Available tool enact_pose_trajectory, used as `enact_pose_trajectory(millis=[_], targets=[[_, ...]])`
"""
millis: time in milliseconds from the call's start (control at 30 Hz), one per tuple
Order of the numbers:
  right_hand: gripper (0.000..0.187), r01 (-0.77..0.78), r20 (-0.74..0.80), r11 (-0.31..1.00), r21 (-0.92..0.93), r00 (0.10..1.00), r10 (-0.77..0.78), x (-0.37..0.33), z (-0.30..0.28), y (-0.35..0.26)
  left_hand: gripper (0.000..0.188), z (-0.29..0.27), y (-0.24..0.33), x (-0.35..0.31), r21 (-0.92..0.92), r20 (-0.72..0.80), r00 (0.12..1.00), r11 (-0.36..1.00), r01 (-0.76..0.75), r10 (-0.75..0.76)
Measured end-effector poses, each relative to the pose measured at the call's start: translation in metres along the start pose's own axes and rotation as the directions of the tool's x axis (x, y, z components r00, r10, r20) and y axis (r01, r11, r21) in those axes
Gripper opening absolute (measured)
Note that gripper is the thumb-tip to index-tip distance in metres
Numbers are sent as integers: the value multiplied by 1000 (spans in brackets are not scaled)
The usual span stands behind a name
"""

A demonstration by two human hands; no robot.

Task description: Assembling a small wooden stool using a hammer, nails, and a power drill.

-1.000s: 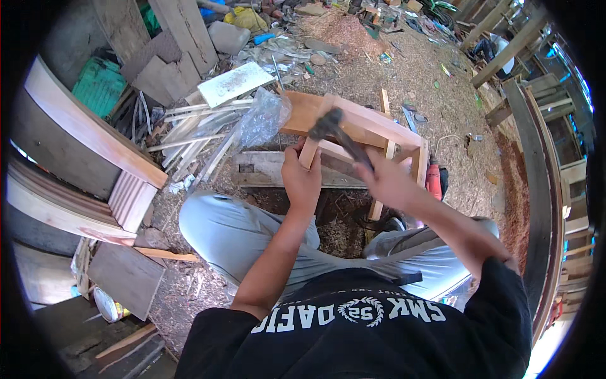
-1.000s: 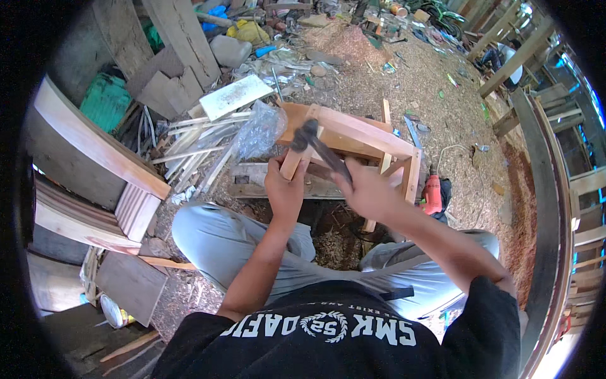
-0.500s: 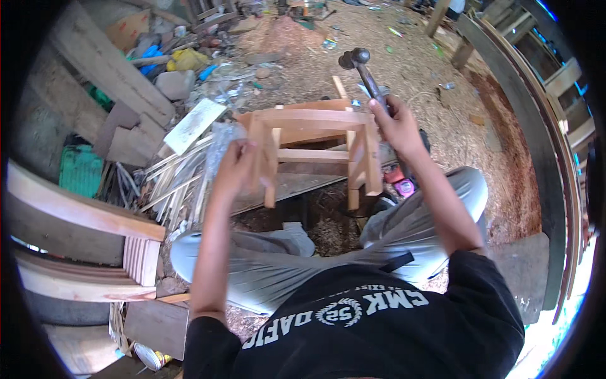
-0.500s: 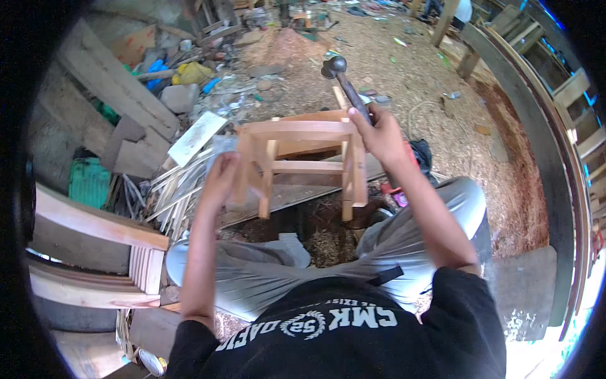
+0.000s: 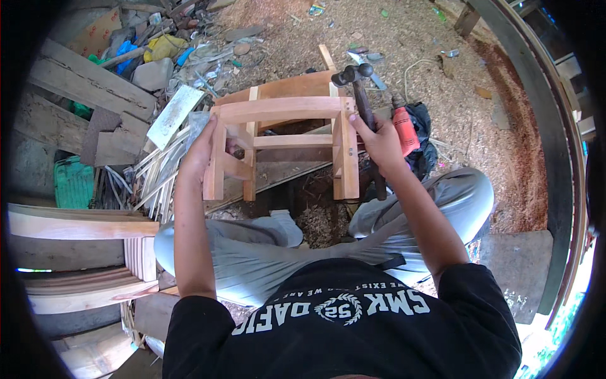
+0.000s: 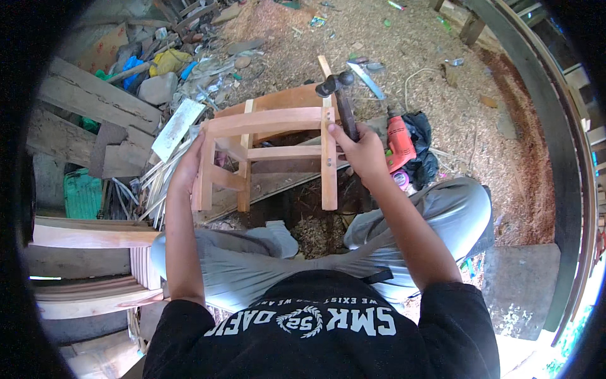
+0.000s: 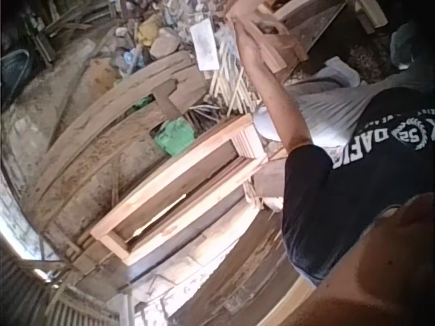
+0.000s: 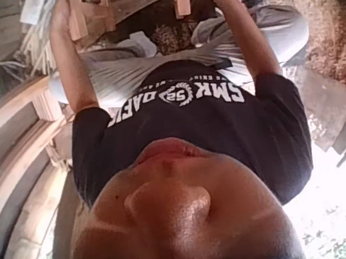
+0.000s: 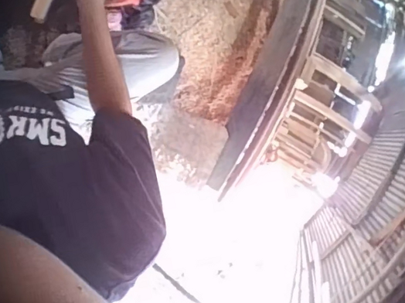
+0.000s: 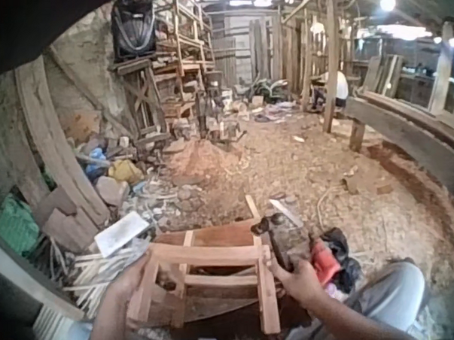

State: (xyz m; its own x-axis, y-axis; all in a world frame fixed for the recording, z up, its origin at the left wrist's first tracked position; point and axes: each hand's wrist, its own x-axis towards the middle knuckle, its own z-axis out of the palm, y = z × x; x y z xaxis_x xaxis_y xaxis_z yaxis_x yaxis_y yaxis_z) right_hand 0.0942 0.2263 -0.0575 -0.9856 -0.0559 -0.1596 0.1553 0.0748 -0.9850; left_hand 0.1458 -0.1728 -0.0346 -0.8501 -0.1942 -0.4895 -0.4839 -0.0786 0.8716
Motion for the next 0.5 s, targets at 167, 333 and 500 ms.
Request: enact_pose_trajectory(millis=[167,333,500], targets=[[45,-88,86,993,73,993,81,-5,8,-29,44,-1,2,-3,-324,111,994,946,15,22],[53,11,-25,991,-134,1000,-15,14,7,-14,46,5,-13,6,-345,10,994,933,-100,110],[46,158,30,966,-205,987,-155,27,-4,-16,52,12,-10,-3,-339,51,975,922,-187,217]])
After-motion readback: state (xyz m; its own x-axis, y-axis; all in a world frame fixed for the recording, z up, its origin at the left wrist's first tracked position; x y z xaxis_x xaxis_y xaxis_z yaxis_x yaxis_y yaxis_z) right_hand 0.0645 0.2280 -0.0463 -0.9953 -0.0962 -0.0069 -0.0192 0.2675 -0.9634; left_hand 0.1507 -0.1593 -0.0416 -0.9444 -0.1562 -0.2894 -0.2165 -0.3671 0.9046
